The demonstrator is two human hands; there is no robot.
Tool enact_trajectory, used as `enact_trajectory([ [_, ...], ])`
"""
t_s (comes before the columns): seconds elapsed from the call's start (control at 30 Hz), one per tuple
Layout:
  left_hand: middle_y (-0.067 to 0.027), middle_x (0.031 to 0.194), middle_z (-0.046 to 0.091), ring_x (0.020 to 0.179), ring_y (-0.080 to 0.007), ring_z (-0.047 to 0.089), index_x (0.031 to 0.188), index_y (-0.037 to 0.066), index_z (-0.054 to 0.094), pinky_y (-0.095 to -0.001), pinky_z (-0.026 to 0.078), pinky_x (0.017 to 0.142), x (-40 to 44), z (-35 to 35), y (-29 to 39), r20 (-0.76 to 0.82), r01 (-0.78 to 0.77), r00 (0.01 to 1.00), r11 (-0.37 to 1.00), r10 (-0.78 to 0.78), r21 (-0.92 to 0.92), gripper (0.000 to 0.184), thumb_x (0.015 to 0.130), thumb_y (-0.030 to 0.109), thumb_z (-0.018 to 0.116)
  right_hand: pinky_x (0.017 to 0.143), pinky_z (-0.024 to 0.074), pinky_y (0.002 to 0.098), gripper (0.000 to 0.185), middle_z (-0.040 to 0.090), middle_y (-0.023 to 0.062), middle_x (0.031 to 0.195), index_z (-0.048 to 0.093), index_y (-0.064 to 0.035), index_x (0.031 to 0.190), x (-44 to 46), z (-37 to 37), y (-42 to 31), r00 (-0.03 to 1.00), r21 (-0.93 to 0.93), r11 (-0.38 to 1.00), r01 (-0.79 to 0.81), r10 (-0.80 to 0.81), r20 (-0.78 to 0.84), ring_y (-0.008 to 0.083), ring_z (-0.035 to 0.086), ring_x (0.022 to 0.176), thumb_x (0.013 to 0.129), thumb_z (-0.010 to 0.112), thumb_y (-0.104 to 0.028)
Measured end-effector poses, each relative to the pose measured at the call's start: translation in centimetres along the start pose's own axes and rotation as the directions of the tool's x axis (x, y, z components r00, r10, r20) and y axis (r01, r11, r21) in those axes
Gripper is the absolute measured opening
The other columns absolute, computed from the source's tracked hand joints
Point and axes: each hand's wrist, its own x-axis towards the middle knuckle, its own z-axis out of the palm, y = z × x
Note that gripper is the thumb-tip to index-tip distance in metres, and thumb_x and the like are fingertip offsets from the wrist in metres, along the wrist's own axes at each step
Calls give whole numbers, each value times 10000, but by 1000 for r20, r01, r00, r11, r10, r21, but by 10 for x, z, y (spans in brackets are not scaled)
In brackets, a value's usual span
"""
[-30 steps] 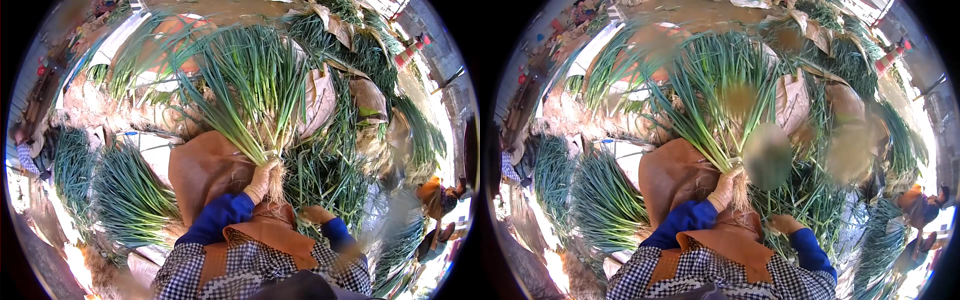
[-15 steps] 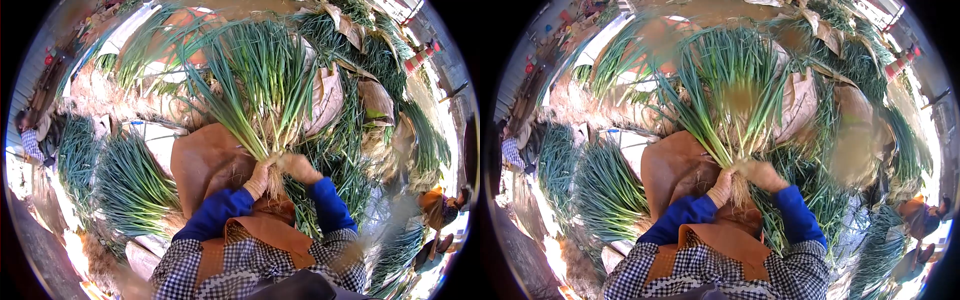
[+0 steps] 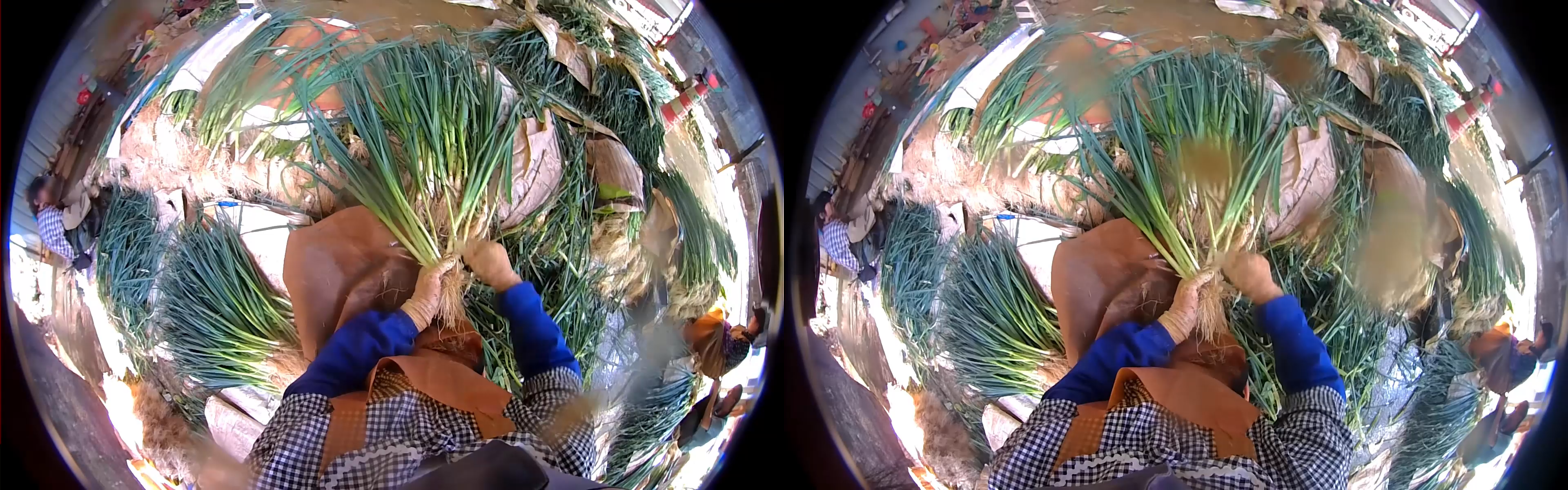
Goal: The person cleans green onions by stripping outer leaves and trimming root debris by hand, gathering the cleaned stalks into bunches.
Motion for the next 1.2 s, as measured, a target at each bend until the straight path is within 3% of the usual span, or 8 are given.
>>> enact_trajectory([
  [0.07,-111,1051,590,889,-190,574,1092,-54,561,-284,477,795,2,-7,-5,44,-86,995,996,86,-12,301,863,126,485,565,486,379,348,638,107,747,601,-83,946,-31,19,-8,943,-532,799,281,-333,-2,214,585,570,897,440,-387],
  [0.2,-85,866,625,748,-164,596,983,-51,595,-271,496,676,15,-16,-16,34,-223,975,964,220,144,223,842,108,527,468,447,273,269,598,67,719,638,-98,861,-97,-19,-46,896,608,786,111,-344,282,149,573,615,884,496,-325],
  [0.3,-77,869,620,757,-149,598,988,-28,597,-257,497,700,17,-15,-25,21,-40,999,999,40,6,203,807,61,572,590,487,342,307,636,15,804,643,-152,827,-94,-23,-17,826,-198,964,176,-35,563,216,608,706,858,499,-421],
  [0.4,-65,917,615,830,-158,587,1026,-44,573,-251,491,756,-5,15,-9,62,-155,987,985,151,79,253,780,4,605,603,483,376,305,621,102,767,637,-112,800,-43,-35,-17,983,189,977,-99,125,-131,284,607,698,840,535,-397],
  [0.8,-58,961,590,855,-151,567,1072,-55,545,-243,469,773,8,-1,-22,16,-237,972,964,236,118,317,758,-53,589,584,471,366,563,574,147,631,622,-31,810,55,23,47,992,-220,973,-75,49,-118,255,578,615,810,498,-580],
  [0.97,-66,961,587,856,-144,561,1067,-60,544,-235,457,784,15,-2,-22,29,-296,955,943,295,152,302,770,-34,594,473,360,254,437,501,13,541,573,-45,687,54,53,36,869,803,567,-183,475,-137,82,435,513,860,543,-446],
  [1.17,-71,1036,579,933,-153,542,1109,-58,531,-264,436,842,16,-7,-24,-22,-260,964,959,264,110,339,783,0,606,548,443,253,311,555,-1,645,601,-46,805,23,71,22,871,-385,918,-98,-108,-479,174,511,555,896,493,-324],
  [1.2,-69,1046,579,931,-151,544,1118,-58,527,-258,439,836,15,-4,-21,-66,-201,976,973,210,112,335,799,21,593,508,431,258,357,549,0,627,603,-48,790,0,38,-9,981,360,931,-69,129,-145,153,493,517,873,522,-386],
])
